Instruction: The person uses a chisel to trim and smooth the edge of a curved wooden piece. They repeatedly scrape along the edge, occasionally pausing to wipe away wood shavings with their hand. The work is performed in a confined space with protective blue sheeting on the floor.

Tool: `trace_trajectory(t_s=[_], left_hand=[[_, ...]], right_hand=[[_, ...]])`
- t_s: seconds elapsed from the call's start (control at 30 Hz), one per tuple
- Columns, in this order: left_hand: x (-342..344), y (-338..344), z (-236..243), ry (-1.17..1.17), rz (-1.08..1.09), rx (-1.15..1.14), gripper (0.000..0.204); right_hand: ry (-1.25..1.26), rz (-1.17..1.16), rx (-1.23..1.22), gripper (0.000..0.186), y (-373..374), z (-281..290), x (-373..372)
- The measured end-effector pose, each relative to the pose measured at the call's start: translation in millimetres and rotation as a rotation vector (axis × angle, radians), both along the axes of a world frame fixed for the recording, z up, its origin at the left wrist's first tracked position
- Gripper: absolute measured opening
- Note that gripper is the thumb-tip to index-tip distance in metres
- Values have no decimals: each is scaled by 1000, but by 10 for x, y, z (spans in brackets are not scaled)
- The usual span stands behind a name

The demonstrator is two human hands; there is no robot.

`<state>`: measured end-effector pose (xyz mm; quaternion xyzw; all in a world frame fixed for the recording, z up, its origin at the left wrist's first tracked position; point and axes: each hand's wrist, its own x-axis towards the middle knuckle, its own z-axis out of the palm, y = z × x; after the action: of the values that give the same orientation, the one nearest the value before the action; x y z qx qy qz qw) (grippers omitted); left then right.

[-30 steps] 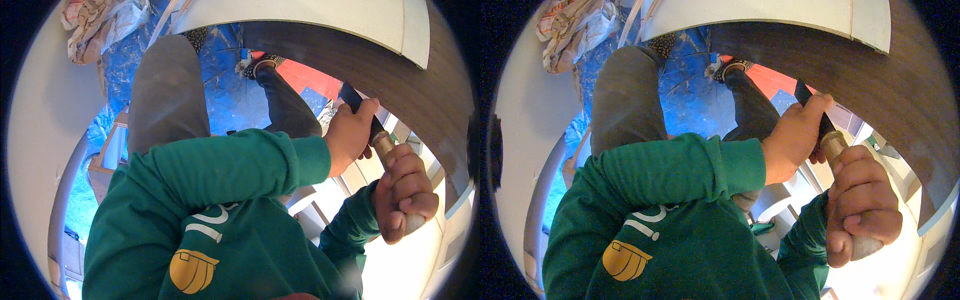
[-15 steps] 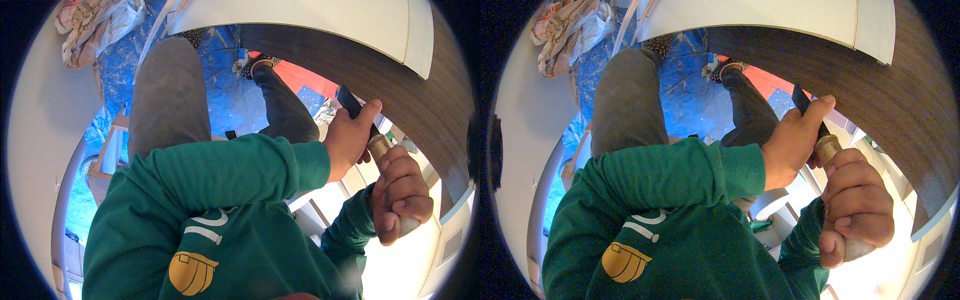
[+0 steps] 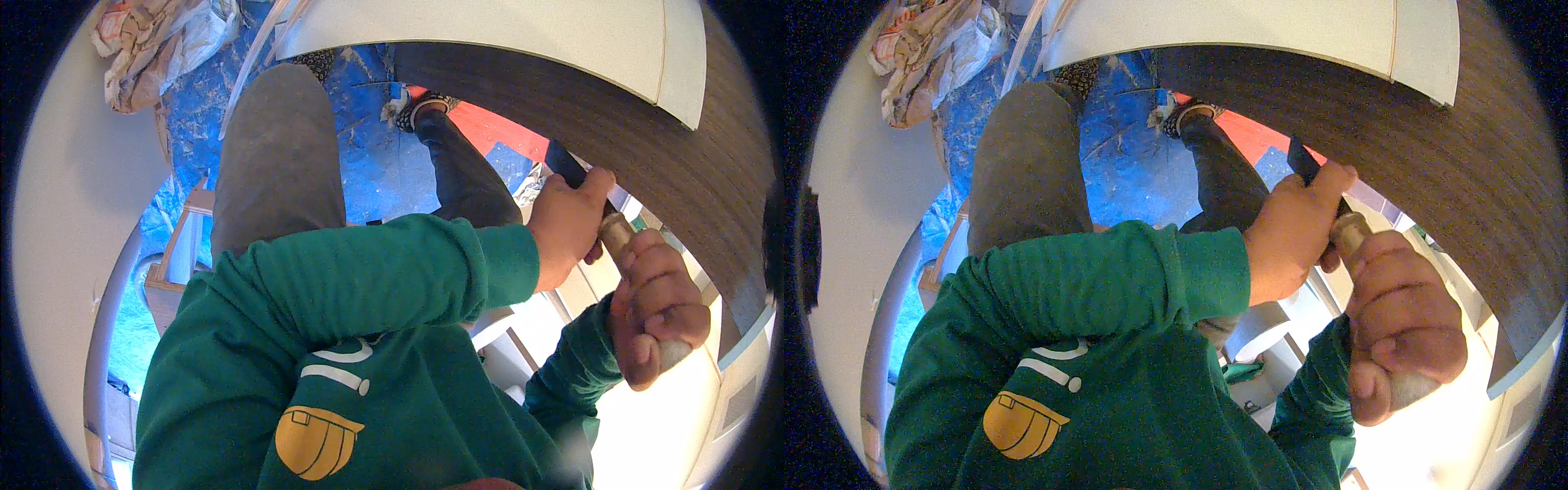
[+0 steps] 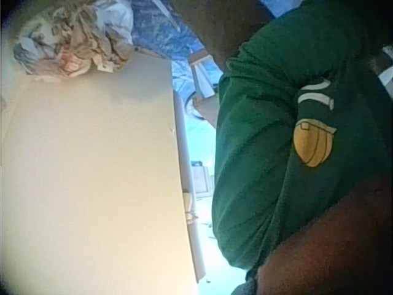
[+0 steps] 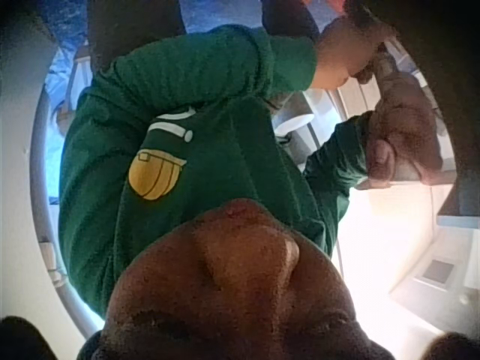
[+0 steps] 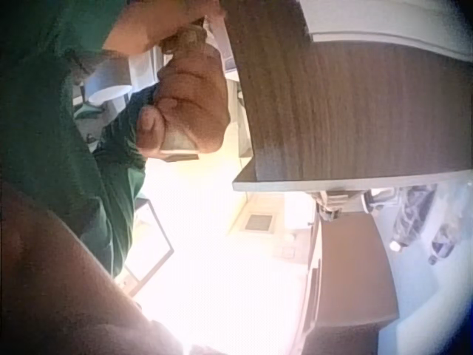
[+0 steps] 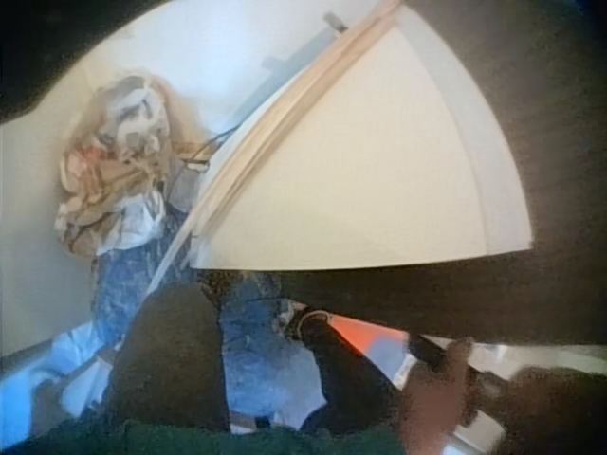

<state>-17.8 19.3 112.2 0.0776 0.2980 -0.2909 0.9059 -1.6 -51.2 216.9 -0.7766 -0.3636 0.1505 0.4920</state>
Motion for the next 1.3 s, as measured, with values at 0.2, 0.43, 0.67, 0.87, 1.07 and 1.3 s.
trace_trajectory(t_s=[0.2,0.43,0.67,0.87,1.07,1.3], left_hand=[[27,24,39,106,-43,-83,40],[30,-58,-92,79,5,-147,41],[38,14,-71,46,-26,-95,35],[39,13,-111,-2,-4,-79,38],[32,18,-46,-4,17,-55,40],[70,-2,-44,49,14,-107,42]], right_hand=[[3,42,-25,25,48,17,-13],[-26,30,-51,24,122,-9,-11],[-33,14,-49,23,164,-38,-18],[-44,39,-68,23,170,-39,6],[-78,23,-46,25,176,9,-17],[-42,45,-54,24,142,20,42]])
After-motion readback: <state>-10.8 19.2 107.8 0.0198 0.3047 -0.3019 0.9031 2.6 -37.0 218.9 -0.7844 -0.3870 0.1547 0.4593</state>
